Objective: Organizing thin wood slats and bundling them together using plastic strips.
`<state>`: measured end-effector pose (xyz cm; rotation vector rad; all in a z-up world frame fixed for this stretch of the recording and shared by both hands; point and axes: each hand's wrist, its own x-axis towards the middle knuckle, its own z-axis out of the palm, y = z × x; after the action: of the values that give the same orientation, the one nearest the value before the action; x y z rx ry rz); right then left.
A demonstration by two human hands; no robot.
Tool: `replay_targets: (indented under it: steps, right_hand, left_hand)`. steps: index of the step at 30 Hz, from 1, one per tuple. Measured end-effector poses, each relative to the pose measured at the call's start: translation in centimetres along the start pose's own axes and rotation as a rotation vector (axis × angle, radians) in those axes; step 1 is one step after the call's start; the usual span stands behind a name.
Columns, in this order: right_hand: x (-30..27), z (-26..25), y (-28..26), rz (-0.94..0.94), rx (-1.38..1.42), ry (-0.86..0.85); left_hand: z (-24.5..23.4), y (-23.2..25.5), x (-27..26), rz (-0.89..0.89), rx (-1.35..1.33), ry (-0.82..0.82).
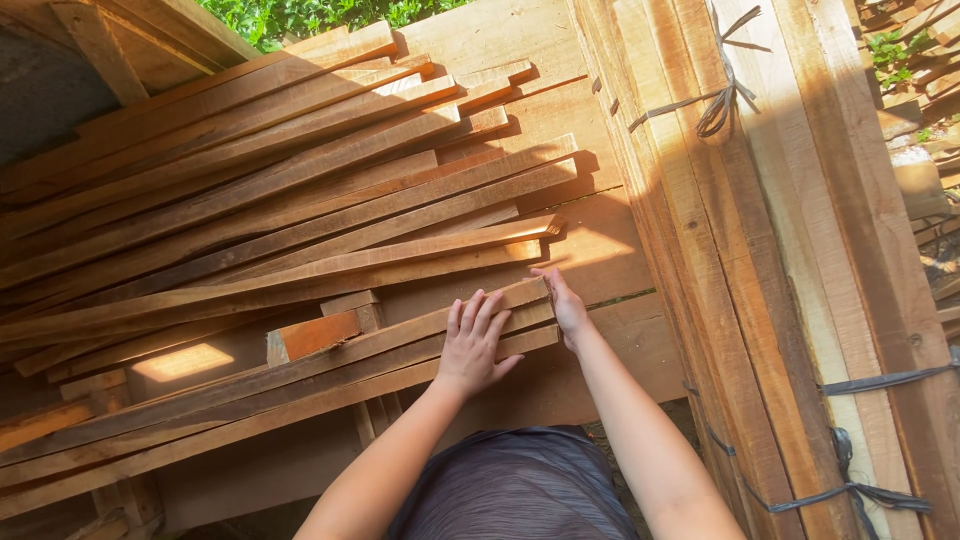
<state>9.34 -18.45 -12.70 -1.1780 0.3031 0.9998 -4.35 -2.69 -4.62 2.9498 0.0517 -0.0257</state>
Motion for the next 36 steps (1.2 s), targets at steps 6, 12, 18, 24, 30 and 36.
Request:
replay_targets:
  steps: [6, 12, 18, 24, 30, 36]
  right_hand:
    - [-0.4, 0.1, 0.0, -0.026, -0.078, -0.009]
    - [1.2, -1.3, 1.2, 0.035, 0.044, -0.034]
    - [1.1, -1.6, 1.2, 0.078, 0.111, -0.041]
    - [0.6, -1.0, 0.0, 0.057, 0.108, -0.028]
    - [-0.6, 0.3, -1.0, 0.012, 0.013, 0.001]
    - [1.1, -1.0, -0.1, 0.097, 0.074, 0.013]
  left_hand:
    - [0.3, 1.3, -0.5, -0.114, 0.102, -0.090]
    - [0.6, 1.1, 0.5, -0.091, 0.022, -0.102]
    - [0.9, 1.0, 0.8, -0.044, 0.001, -0.115]
    - [-0.6, 0.2, 0.0, -0.013, -0.021, -0.149]
    - [-0.9, -1.3, -0.8, 0.086, -0.011, -0.176]
    - [-1.3, -2.9, 1.6, -0.115, -0.126, -0.162]
